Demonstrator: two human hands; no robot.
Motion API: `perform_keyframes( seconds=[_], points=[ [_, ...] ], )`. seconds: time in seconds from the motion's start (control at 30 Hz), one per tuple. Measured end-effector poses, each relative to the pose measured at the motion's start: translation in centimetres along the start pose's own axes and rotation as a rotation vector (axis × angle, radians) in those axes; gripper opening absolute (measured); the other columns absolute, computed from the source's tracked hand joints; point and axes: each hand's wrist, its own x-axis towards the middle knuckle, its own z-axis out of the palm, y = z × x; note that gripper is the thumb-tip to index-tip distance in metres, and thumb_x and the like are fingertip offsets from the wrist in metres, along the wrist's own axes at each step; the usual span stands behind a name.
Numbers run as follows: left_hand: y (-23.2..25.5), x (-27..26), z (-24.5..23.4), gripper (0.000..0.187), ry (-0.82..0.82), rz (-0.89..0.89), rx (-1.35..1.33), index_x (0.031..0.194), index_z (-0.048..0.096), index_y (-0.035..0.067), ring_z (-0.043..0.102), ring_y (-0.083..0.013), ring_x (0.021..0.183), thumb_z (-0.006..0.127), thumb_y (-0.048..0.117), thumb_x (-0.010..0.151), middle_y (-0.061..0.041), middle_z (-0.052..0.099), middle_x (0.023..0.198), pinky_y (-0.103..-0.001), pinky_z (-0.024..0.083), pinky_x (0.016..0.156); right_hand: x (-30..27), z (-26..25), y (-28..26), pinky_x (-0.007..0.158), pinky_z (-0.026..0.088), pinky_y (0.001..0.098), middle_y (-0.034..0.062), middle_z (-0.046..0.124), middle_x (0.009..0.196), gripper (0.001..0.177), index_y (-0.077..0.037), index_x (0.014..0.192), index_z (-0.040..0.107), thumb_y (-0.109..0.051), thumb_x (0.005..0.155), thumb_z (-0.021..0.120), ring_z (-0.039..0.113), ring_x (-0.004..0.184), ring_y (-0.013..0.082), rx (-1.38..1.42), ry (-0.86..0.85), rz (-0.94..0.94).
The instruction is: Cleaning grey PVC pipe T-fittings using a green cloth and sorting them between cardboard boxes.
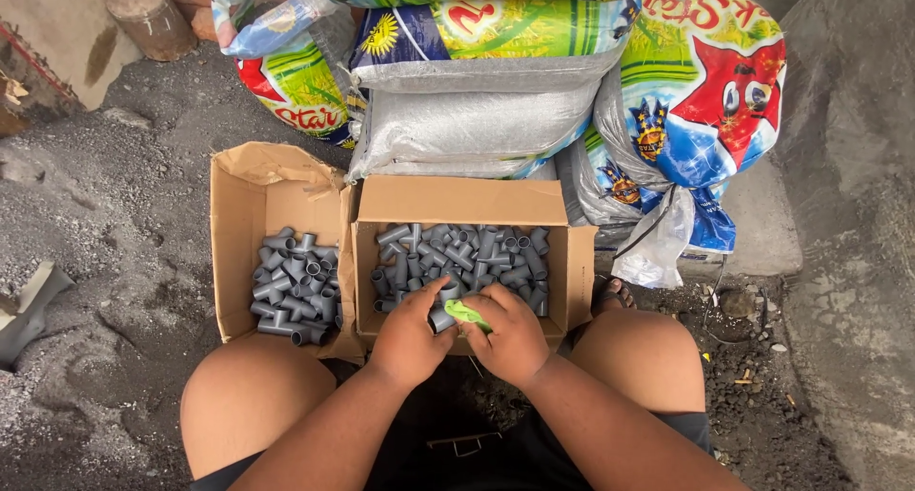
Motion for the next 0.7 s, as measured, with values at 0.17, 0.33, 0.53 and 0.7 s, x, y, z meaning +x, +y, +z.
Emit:
perform_keyframes(
  seconds=[0.17, 0.33, 0.53, 0.7],
  points=[
    [0.1, -0.3, -0.1, 0.072, 0.065, 0.060, -0.037, 0.153, 0.046, 0.011, 0.068, -0.0399, 0.115, 0.077, 0.022, 0.089, -0.023, 0.063, 0.124, -0.047, 0.066, 0.088, 0.1, 0.0, 1.0, 0.048, 0.055, 0.0408, 0.0138, 0.067, 0.093, 0.021, -0.008, 0.111, 0.073, -0.015, 0.092, 0.068, 0.067, 0.062, 0.0354, 0.001, 0.068, 0.101],
    [-1.3, -0.4, 0.9, 0.068, 0.197, 0.175, -0.031, 0.146, 0.057, 0.015, 0.072, -0.0366, 0.098, 0.079, 0.016, 0.082, -0.017, 0.067, 0.105, -0.045, 0.069, 0.076, -0.3, 0.1, -1.0, 0.049, 0.057, 0.0448, 0.0169, 0.067, 0.096, 0.021, -0.005, 0.112, 0.070, -0.016, 0.094, 0.065, 0.068, 0.065, 0.0396, 0.039, -0.039, 0.061],
    [-1.6, 0.1, 0.7, 0.074, 0.098, 0.184, -0.187, 0.155, 0.047, 0.011, 0.069, -0.0387, 0.091, 0.071, 0.008, 0.085, -0.022, 0.061, 0.106, -0.042, 0.065, 0.066, 0.4, -0.1, 0.4, 0.047, 0.054, 0.0402, 0.0121, 0.065, 0.091, 0.019, -0.008, 0.110, 0.070, -0.020, 0.096, 0.066, 0.067, 0.062, 0.0351, -0.026, 0.033, 0.126],
    [1.0, -0.5, -1.2, 0.080, -0.005, 0.108, -0.200, 0.159, 0.038, 0.008, 0.067, -0.0389, 0.107, 0.071, 0.010, 0.086, -0.024, 0.059, 0.125, -0.043, 0.065, 0.079, 0.4, -0.5, -1.0, 0.048, 0.055, 0.0420, 0.0127, 0.064, 0.090, 0.017, -0.009, 0.110, 0.071, -0.017, 0.096, 0.065, 0.067, 0.063, 0.0366, 0.033, -0.005, 0.111]
  ],
)
